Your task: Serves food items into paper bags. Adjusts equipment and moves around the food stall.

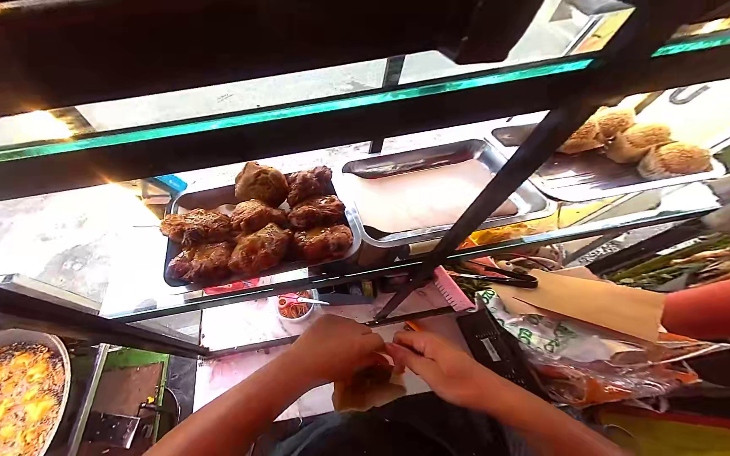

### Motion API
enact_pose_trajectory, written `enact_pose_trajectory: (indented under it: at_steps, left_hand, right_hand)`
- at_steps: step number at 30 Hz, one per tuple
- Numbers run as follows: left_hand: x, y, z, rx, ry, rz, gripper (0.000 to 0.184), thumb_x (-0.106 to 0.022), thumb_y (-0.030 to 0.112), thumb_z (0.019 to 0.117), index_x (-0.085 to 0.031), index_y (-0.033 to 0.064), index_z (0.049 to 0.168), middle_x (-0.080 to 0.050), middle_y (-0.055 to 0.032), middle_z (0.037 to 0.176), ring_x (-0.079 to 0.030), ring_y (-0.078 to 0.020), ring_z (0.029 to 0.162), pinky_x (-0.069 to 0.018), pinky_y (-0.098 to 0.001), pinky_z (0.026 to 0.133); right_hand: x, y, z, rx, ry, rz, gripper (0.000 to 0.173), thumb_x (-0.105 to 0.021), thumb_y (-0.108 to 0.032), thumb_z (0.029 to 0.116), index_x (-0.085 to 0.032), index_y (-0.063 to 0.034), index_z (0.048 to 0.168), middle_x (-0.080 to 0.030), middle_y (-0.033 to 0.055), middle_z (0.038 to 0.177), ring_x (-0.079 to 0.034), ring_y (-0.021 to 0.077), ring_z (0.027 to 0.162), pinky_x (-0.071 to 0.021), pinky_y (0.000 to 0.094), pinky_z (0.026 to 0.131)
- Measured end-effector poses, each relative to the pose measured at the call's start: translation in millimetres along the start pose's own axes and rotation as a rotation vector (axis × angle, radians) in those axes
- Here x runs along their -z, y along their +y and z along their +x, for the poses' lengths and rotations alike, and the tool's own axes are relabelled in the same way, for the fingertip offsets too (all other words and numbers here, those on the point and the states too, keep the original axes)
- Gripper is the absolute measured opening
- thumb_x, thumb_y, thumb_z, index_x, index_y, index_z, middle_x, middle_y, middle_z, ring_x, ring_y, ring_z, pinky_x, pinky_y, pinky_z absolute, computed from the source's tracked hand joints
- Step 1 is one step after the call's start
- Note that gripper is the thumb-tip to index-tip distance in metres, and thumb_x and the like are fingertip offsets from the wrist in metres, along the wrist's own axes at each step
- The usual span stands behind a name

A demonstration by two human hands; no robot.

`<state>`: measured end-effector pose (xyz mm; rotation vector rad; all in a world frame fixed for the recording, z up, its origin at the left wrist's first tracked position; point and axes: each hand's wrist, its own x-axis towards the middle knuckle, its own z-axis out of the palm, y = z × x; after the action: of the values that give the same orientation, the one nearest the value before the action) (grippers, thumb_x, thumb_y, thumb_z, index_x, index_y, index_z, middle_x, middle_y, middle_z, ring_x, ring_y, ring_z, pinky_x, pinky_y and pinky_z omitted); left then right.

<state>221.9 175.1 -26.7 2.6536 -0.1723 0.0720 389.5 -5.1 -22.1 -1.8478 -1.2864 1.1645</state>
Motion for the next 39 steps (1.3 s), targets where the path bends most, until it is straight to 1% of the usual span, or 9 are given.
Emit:
enact_pose_trajectory:
  at_steps: [7, 10, 12, 16, 23, 28, 31, 35, 39]
  left_hand:
    - [-30.0, -2.8, -47.0, 0.364, 0.303, -0.911, 0.036, -0.077, 0.031, 0.0932, -0.071, 0.0118, 0.124, -0.075, -0.0015, 0.106, -0.073, -0.0107, 0.088, -0.0625, -0.0301, 0.080]
    - [-43.2, 1.4, -63.4, 0.595, 0.301, -1.025, 0.040, -0.069, 0.031, 0.0988, -0.064, 0.0090, 0.132, -0.075, -0.0023, 0.109, -0.074, -0.0147, 0.089, -0.0636, -0.0335, 0.080]
    - [-45.4, 7.8, -74.1, 0.704, 0.273, -1.231, 0.041, -0.050, 0.034, 0.1085, -0.062, 0.0050, 0.133, -0.076, -0.0067, 0.113, -0.076, -0.0200, 0.094, -0.0643, -0.0385, 0.081]
    - [-39.7, 33.8, -84.9, 0.756, 0.422, -1.628, 0.053, -0.029, 0.038, 0.1130, -0.060, -0.0020, 0.127, -0.073, -0.0130, 0.113, -0.073, -0.0250, 0.101, -0.0618, -0.0442, 0.087]
    - [-54.3, 44.4, -93.7, 1.046, 0.865, -1.875, 0.043, -0.033, 0.030, 0.1133, -0.066, 0.0013, 0.111, -0.072, -0.0104, 0.097, -0.070, -0.0212, 0.088, -0.0598, -0.0388, 0.081]
    - [-57.9, 41.0, -98.5, 1.098, 0.795, -1.775, 0.039, -0.032, 0.035, 0.1127, -0.062, 0.0127, 0.099, -0.066, 0.0024, 0.085, -0.059, -0.0076, 0.068, -0.0436, -0.0224, 0.054]
    - [-44.0, 46.5, -105.2, 1.065, 0.654, -1.509, 0.041, -0.035, 0.036, 0.1117, -0.064, 0.0099, 0.099, -0.067, 0.0031, 0.084, -0.054, -0.0042, 0.057, -0.0392, -0.0204, 0.048]
    - [-7.0, 54.2, -111.5, 0.923, 0.381, -1.315, 0.042, -0.031, 0.031, 0.1113, -0.063, 0.0069, 0.099, -0.060, 0.0023, 0.080, -0.047, -0.0046, 0.054, -0.0389, -0.0217, 0.049]
    - [22.6, 41.1, -127.2, 0.931, 0.185, -1.103, 0.046, -0.030, 0.033, 0.1108, -0.062, 0.0081, 0.090, -0.060, 0.0023, 0.077, -0.050, -0.0073, 0.058, -0.0407, -0.0270, 0.053]
  right_hand:
    - [-11.6, -12.1, 13.1, -0.123, -0.045, 0.562, 0.029, -0.055, -0.036, 0.1059, -0.069, -0.0134, 0.094, -0.038, -0.0091, 0.056, -0.036, 0.0027, 0.047, -0.0339, 0.0204, 0.047]
    - [-24.0, -26.3, 24.7, -0.052, 0.111, 0.279, 0.033, -0.051, -0.038, 0.1074, -0.072, -0.0139, 0.097, -0.046, -0.0039, 0.062, -0.043, 0.0083, 0.053, -0.0380, 0.0262, 0.051]
    - [-36.3, -40.5, 29.0, 0.047, 0.169, -0.233, 0.038, -0.043, -0.041, 0.1093, -0.071, -0.0168, 0.108, -0.065, 0.0010, 0.080, -0.063, 0.0157, 0.073, -0.0549, 0.0394, 0.068]
    - [-84.1, -40.5, 37.6, 0.550, 0.315, -0.963, 0.019, -0.052, -0.015, 0.0995, -0.070, -0.0088, 0.100, -0.071, 0.0084, 0.083, -0.072, 0.0267, 0.075, -0.0597, 0.0455, 0.067]
    - [-109.4, -28.2, 44.5, 0.745, 0.247, -0.845, 0.032, -0.047, -0.030, 0.1081, -0.066, -0.0134, 0.089, -0.066, 0.0028, 0.078, -0.067, 0.0197, 0.070, -0.0557, 0.0380, 0.062]
    - [-100.6, -15.0, 45.9, 0.440, 0.110, -0.352, 0.039, -0.050, -0.042, 0.1074, -0.072, -0.0104, 0.098, -0.070, 0.0046, 0.090, -0.069, 0.0170, 0.083, -0.0599, 0.0404, 0.073]
    - [-103.6, -18.8, 57.5, 0.617, 0.244, -0.306, 0.036, -0.054, -0.040, 0.1060, -0.072, -0.0115, 0.095, -0.068, 0.0045, 0.091, -0.064, 0.0176, 0.092, -0.0542, 0.0380, 0.083]
    - [-105.6, -32.5, 75.5, 0.936, 0.235, -0.338, 0.032, -0.043, -0.031, 0.1077, -0.061, -0.0100, 0.092, -0.066, 0.0119, 0.124, -0.055, 0.0270, 0.132, -0.0459, 0.0441, 0.112]
    - [-121.2, -46.8, 90.5, 0.926, 0.167, -0.294, 0.039, -0.036, -0.029, 0.1105, -0.065, -0.0049, 0.099, -0.070, 0.0104, 0.105, -0.069, 0.0198, 0.102, -0.0590, 0.0341, 0.088]
